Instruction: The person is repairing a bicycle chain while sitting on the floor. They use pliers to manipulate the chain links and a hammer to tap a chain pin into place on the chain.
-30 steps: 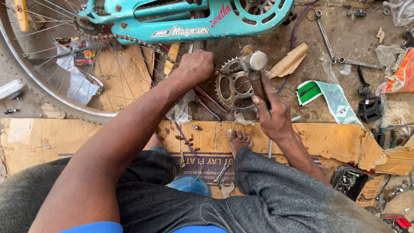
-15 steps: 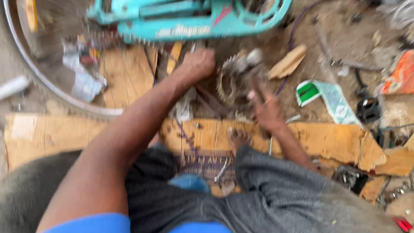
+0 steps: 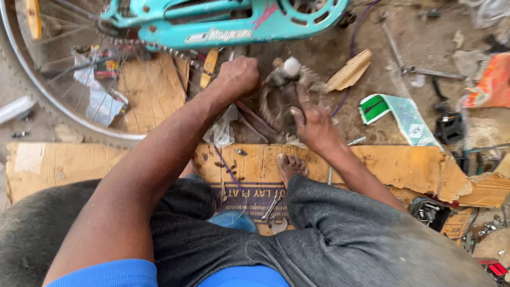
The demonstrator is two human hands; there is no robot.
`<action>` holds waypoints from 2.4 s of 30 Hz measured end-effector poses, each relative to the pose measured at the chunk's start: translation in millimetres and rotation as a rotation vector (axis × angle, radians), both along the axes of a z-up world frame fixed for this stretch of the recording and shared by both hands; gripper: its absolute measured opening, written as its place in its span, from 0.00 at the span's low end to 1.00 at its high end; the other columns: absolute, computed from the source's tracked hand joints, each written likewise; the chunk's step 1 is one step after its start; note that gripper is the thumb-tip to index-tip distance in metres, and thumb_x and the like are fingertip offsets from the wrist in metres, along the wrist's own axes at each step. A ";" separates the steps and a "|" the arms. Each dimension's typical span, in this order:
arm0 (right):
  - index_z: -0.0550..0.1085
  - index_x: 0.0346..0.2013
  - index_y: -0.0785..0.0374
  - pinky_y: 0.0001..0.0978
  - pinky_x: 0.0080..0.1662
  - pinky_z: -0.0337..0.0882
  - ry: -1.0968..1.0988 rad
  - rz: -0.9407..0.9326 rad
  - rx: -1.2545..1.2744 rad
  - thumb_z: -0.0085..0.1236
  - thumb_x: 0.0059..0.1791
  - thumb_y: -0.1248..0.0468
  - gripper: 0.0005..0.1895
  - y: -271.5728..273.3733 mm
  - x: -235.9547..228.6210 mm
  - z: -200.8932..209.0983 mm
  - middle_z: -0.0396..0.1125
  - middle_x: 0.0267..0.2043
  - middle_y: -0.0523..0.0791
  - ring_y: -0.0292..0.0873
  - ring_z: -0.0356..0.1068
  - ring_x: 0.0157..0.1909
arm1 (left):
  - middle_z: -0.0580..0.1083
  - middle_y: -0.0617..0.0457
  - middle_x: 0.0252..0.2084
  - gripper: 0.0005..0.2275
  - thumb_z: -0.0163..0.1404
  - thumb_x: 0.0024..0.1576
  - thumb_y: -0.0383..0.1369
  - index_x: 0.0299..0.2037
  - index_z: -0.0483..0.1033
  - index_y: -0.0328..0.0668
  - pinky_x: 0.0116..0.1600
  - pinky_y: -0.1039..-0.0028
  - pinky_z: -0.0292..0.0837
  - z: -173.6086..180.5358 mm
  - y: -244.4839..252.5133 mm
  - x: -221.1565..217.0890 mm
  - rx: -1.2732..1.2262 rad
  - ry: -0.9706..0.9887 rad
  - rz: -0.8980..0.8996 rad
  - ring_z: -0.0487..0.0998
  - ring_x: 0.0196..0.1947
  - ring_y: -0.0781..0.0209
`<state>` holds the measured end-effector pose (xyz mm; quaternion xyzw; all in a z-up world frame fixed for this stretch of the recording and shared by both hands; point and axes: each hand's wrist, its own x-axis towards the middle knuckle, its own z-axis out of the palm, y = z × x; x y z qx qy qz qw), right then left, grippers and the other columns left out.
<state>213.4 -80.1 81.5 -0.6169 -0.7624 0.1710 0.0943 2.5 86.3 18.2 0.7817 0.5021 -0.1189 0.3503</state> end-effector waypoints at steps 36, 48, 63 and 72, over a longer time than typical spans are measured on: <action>0.75 0.47 0.67 0.31 0.23 0.73 1.236 -0.836 -0.776 0.50 0.55 0.56 0.16 34.6 -56.7 -49.8 0.70 0.32 0.51 0.40 0.69 0.22 | 0.77 0.43 0.36 0.09 0.46 0.60 0.30 0.38 0.81 0.39 0.37 0.59 0.77 8.3 -69.3 -21.4 0.153 -0.506 -0.015 0.77 0.30 0.52; 0.78 0.52 0.60 0.55 0.69 0.61 0.087 0.319 0.267 0.55 0.41 0.71 0.24 90.8 -8.6 -48.3 0.73 0.57 0.51 0.51 0.68 0.64 | 0.77 0.42 0.47 0.15 0.52 0.60 0.36 0.53 0.79 0.37 0.46 0.56 0.76 12.2 -52.3 -45.9 0.229 -0.745 -0.156 0.80 0.43 0.42; 0.75 0.42 0.62 0.42 0.47 0.74 -0.399 0.738 -0.376 0.55 0.53 0.58 0.10 157.6 -3.1 -34.5 0.70 0.42 0.47 0.44 0.65 0.47 | 0.80 0.40 0.42 0.11 0.54 0.59 0.38 0.46 0.82 0.40 0.50 0.54 0.75 -4.1 8.4 -38.5 -0.092 -0.538 -0.087 0.81 0.43 0.43; 0.74 0.39 0.64 0.33 0.36 0.77 -0.259 0.756 -0.134 0.58 0.49 0.62 0.08 148.6 11.2 -50.4 0.72 0.36 0.48 0.43 0.68 0.44 | 0.78 0.40 0.38 0.15 0.50 0.63 0.46 0.44 0.82 0.46 0.47 0.54 0.75 19.3 28.6 -8.2 -0.213 -0.087 -0.163 0.81 0.40 0.45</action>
